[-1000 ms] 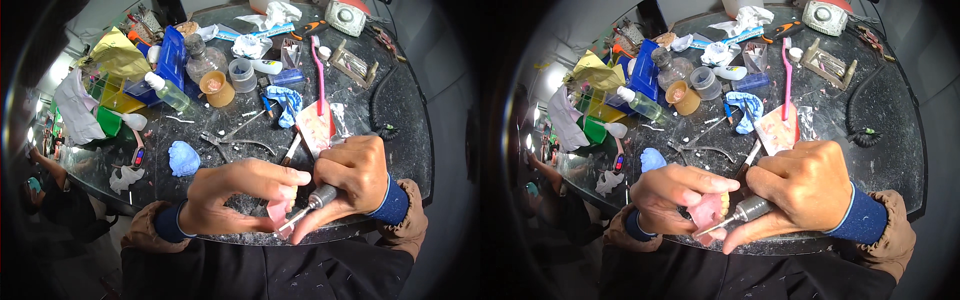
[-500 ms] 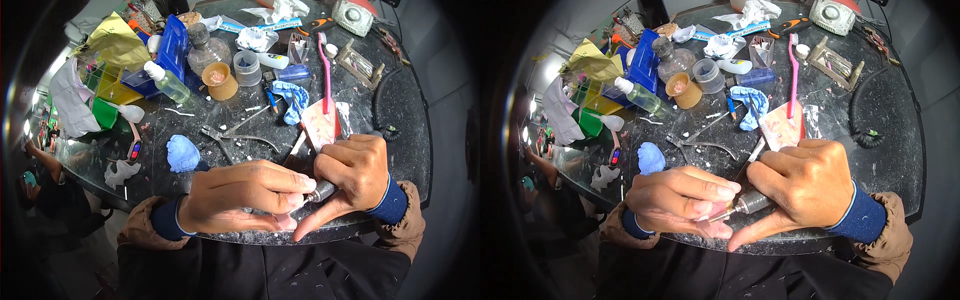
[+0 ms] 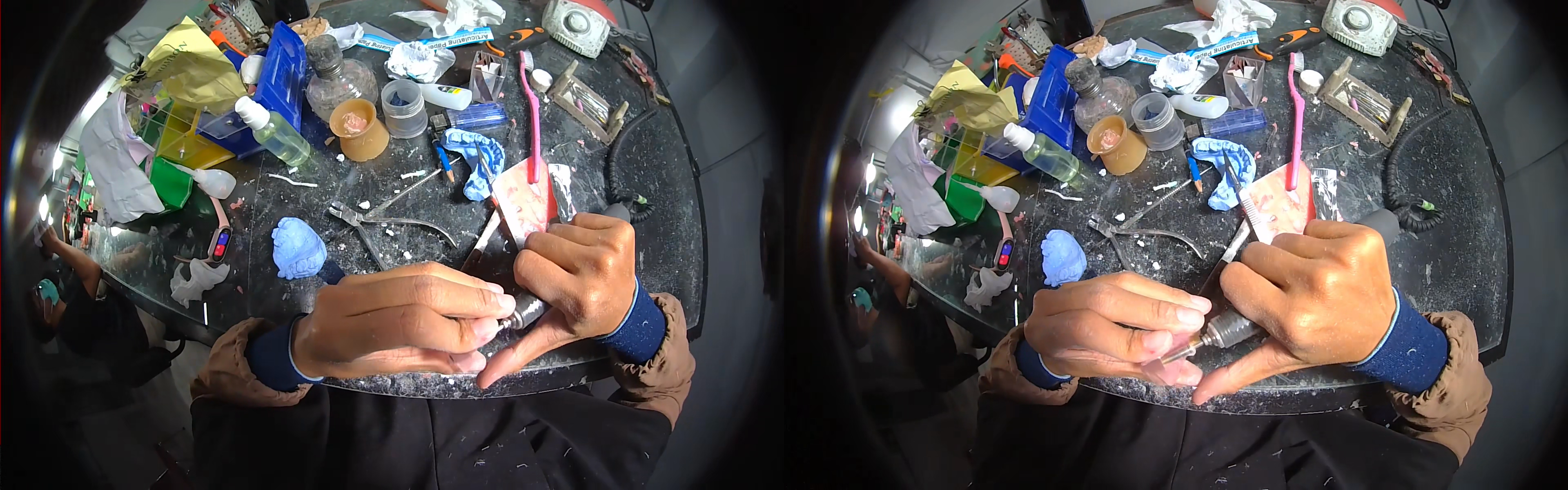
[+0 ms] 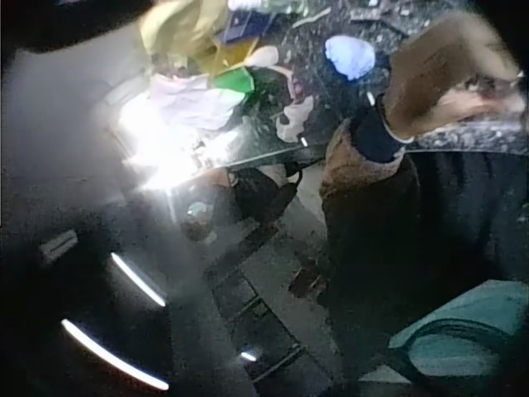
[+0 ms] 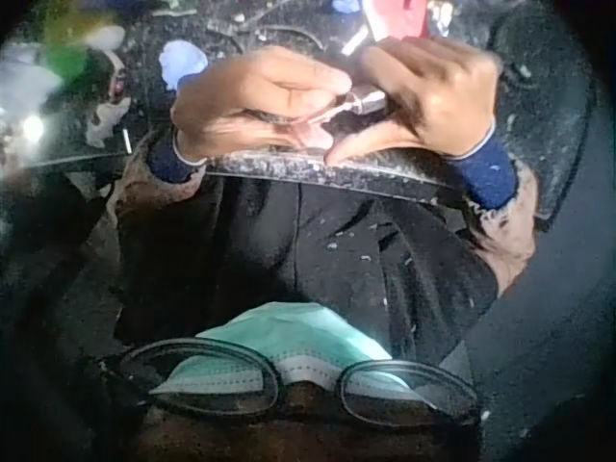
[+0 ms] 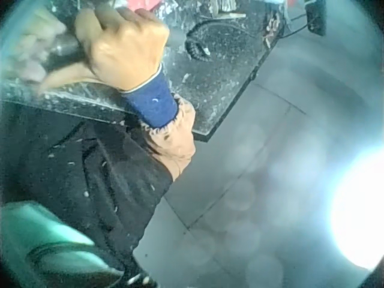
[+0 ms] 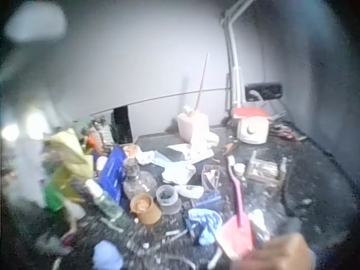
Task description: The person uses a handheld rotary polishing tool to smooth the surfaces of a pink dental prosthesis, rotating the item to reach different edges and grooves.
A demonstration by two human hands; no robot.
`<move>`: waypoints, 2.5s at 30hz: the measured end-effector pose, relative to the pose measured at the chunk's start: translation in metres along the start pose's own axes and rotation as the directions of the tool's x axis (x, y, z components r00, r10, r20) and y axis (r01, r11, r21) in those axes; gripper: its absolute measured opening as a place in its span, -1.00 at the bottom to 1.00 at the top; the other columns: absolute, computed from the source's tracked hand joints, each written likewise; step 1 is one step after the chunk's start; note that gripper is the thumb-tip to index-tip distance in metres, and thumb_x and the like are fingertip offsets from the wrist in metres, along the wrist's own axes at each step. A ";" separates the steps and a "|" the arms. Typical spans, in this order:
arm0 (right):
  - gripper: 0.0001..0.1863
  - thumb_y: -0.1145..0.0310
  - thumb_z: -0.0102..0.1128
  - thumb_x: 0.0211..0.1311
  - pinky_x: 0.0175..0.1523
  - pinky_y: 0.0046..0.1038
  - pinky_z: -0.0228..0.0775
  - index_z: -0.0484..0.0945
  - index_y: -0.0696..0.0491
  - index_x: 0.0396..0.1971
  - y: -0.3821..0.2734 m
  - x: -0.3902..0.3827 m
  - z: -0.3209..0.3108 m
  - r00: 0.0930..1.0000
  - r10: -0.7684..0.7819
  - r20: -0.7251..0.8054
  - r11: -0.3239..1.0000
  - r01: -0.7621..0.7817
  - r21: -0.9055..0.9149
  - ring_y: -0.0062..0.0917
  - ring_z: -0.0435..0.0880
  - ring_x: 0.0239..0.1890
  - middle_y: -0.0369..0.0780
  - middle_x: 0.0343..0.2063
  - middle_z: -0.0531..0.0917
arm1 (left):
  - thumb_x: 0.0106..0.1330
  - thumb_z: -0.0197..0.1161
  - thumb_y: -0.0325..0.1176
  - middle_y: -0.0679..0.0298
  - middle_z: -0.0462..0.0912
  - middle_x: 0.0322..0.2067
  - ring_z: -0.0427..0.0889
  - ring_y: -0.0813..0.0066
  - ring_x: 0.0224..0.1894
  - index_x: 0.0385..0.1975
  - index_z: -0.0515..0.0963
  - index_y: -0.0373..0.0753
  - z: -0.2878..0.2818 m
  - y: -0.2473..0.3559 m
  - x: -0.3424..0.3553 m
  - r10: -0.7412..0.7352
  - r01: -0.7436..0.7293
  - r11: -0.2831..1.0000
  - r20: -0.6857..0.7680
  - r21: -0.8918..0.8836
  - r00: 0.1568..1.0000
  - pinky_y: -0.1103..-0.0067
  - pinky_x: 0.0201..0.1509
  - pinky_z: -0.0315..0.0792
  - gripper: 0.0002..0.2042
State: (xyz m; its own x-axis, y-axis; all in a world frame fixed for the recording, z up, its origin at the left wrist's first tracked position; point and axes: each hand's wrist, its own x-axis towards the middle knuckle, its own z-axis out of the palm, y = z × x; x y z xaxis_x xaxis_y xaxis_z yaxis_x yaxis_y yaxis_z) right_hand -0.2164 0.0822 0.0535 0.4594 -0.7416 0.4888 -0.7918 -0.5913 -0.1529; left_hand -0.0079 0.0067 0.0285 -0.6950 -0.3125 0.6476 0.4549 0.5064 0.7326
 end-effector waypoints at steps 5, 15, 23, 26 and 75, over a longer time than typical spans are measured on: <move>-0.27 -0.47 0.26 -0.39 -0.69 -0.59 0.04 0.25 -0.05 -0.82 0.001 -0.005 0.001 0.999 -0.028 0.016 0.999 0.028 -0.018 -0.62 0.35 -0.81 -0.40 -0.82 0.24 | -0.05 0.43 -0.61 -0.02 0.63 -0.22 0.68 0.15 -0.23 -0.34 0.54 -0.39 0.004 -0.002 0.000 0.095 -0.092 0.995 -0.056 0.039 0.994 0.42 -0.18 0.61 -0.74; -0.26 -0.46 0.30 -0.39 -0.71 -0.58 0.04 0.23 -0.05 -0.82 0.001 0.000 0.000 0.999 0.022 -0.026 0.999 -0.021 0.040 -0.63 0.33 -0.83 -0.42 -0.84 0.22 | -0.02 0.39 -0.64 -0.06 0.63 -0.24 0.68 -0.02 -0.23 -0.38 0.56 -0.43 -0.008 0.003 0.002 0.221 -0.223 0.972 0.033 0.068 0.975 0.33 -0.15 0.63 -0.80; -0.25 -0.45 0.33 -0.42 -0.72 -0.58 0.00 0.22 -0.05 -0.83 0.000 0.000 0.004 0.999 0.008 -0.045 0.996 -0.004 0.084 -0.64 0.32 -0.84 -0.41 -0.85 0.22 | -0.03 0.39 -0.62 -0.06 0.64 -0.29 0.68 -0.02 -0.24 -0.41 0.56 -0.45 -0.006 0.002 0.000 0.280 -0.278 0.956 -0.015 0.095 0.960 0.34 -0.21 0.64 -0.82; -0.25 -0.45 0.33 -0.42 -0.72 -0.58 0.00 0.22 -0.05 -0.82 -0.001 -0.003 0.003 1.000 -0.006 -0.031 0.997 0.009 0.080 -0.64 0.32 -0.84 -0.41 -0.84 0.22 | -0.03 0.39 -0.62 -0.06 0.64 -0.31 0.68 -0.02 -0.24 -0.42 0.56 -0.46 -0.005 0.002 -0.001 0.302 -0.297 0.949 -0.038 0.103 0.952 0.34 -0.23 0.65 -0.82; -0.27 -0.44 0.27 -0.31 -0.70 -0.59 0.00 0.21 -0.04 -0.83 -0.002 -0.004 0.000 0.996 -0.058 -0.068 0.998 0.056 -0.041 -0.65 0.30 -0.82 -0.40 -0.81 0.23 | -0.10 0.48 -0.61 -0.09 0.62 -0.24 0.68 0.05 -0.20 -0.30 0.54 -0.47 0.003 0.000 -0.003 0.201 -0.189 0.973 -0.088 0.131 0.976 0.38 -0.14 0.65 -0.67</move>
State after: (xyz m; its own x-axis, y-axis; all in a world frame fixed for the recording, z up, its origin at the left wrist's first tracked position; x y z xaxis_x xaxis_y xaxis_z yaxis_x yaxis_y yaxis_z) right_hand -0.2168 0.0863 0.0513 0.4765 -0.6825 0.5541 -0.7809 -0.6182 -0.0899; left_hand -0.0072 0.0096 0.0258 -0.5377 -0.2734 0.7976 0.5012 0.6570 0.5631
